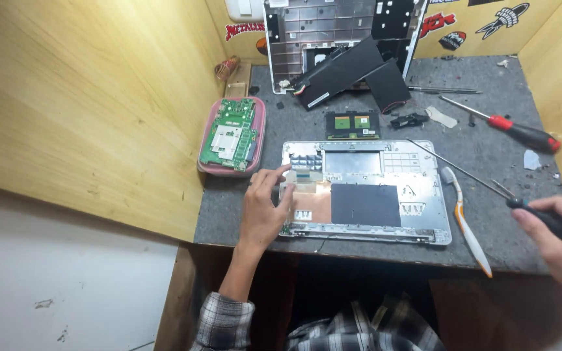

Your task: Disassembling a laptop by removing internal screws and components like the battery and storage drive.

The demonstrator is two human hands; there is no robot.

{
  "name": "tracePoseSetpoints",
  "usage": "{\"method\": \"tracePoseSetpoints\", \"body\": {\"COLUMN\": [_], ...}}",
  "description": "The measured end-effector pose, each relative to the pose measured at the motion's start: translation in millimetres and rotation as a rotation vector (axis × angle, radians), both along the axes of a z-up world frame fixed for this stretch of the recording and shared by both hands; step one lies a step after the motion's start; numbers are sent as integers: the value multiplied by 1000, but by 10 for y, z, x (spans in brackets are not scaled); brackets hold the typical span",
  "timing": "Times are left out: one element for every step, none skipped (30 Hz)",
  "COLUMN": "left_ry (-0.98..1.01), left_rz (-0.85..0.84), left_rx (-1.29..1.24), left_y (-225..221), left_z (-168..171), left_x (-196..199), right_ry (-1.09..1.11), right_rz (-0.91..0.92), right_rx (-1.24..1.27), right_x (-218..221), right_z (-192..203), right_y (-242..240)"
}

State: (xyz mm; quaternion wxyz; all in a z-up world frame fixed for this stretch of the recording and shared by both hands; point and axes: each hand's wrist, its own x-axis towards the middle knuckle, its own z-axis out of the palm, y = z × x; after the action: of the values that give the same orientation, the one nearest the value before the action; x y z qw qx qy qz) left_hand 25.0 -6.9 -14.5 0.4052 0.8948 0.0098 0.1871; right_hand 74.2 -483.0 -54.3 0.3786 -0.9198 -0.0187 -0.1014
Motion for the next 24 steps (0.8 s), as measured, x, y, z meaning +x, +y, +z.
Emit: {"method": "tracePoseSetpoints", "body": {"left_ry": [18,7,3,9,9,18,26,21,27,40,43,28,13,18,13,0,-5,0,4,10,22,33,37,47], "left_rz": [32,33,37,37,34,34,34,27,36,38,24,21,17,0,15,33,17,34,50,43,49,59,54,57], "left_rx": [60,66,68,70,75,57,38,40,22,1,-2,-34,-67,-69,-40,-10,-12,2,15,16,-5,-27,-27,-33], "left_y": [-12,-6,-5,-10,-17,-25,-31,-29,-28,-44,-50,-59,-68,-66,-60,-43,-53,-50,-42,-39,-33,-30,-18,-15], "left_z": [-37,-90,-145,-204,-214,-228,-241,-224,-211,-215,-189,-162,-132,-177,-212,-223,-229,-242,-266,-271,-282,-288,-289,-289], "left_x": [65,116,170,191,205,217,229,246,260,257,260,257,253,252,253,292,277,280,281,287,293,298,304,308], "right_ry": [8,-2,-39,-65,-65,-152,-240,-245,-233,-215,-213,-198,-183,-180,-187,-202,-208,-216,-224,-219,-249,-280,-276,-320], "right_rz": [-71,-70,-118,-169,-172,-166,-159,-167,-177,-192,-206,-215,-224,-242,-240,-237,-252,-268,-283,-291,-294,-294,-298,-282], "right_rx": [82,88,102,115,121,103,85,86,104,117,113,85,56,52,63,77,74,81,87,86,-2,-91,-93,-143], "right_x": [-34,-60,-84,-164,-151,-157,-164,-148,-132,-170,-162,-172,-182,-195,-205,-160,-185,-172,-162,-166,-170,-162,-163,-156], "right_z": [-214,-265,-319,-381,-477,-566,-655,-701,-749,-798,-739,-681,-621,-605,-580,-535,-501,-485,-479,-499,-525,-541,-583,-609], "right_y": [-51,13,73,124,134,141,150,138,125,90,137,178,219,234,251,280,298,329,364,359,358,352,355,345]}}
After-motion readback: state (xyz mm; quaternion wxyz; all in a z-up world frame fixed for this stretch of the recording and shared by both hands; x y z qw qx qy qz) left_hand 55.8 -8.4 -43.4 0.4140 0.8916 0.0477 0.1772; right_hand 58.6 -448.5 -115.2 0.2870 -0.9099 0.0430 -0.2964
